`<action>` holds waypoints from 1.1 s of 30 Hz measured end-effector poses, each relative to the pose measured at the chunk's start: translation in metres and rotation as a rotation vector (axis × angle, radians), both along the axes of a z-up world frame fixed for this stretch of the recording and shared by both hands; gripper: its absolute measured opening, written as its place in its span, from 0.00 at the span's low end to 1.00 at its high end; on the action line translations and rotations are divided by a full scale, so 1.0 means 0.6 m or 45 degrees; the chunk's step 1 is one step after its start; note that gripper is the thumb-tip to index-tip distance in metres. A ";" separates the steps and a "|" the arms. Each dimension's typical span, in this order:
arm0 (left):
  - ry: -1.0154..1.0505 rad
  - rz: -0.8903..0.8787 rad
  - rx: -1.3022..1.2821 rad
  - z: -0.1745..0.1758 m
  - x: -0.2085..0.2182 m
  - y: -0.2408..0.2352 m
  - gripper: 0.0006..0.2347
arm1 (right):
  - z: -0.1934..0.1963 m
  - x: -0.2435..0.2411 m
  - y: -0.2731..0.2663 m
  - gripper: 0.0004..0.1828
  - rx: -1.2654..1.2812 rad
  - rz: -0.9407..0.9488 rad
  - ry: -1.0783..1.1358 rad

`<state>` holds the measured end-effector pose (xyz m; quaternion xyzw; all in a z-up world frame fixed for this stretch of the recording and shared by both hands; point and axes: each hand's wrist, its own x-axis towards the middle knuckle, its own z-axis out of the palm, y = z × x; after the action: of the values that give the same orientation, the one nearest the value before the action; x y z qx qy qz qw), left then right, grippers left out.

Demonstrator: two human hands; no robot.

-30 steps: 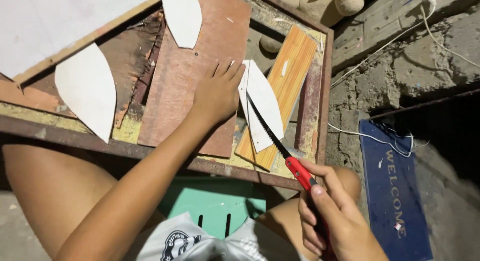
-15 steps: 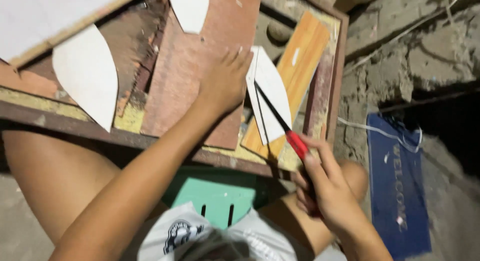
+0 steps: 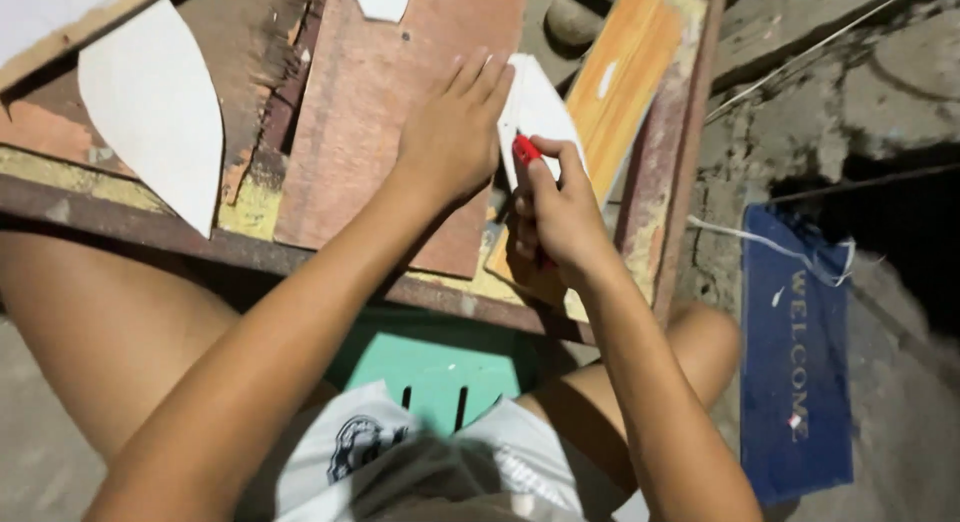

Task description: The person is using a hand saw to cut out leaf shapes from thin wooden boards.

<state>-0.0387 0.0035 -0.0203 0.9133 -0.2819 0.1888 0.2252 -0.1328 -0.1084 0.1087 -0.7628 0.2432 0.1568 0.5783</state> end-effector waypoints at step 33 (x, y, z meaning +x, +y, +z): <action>1.342 0.370 0.281 0.170 -0.143 -0.029 0.28 | 0.154 -0.167 -0.139 0.30 0.114 -0.164 -0.774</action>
<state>-0.1245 -0.0140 0.0816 0.9318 -0.0206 -0.2950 0.2104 -0.2331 -0.1919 0.2011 -0.7315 0.0998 -0.1051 0.6663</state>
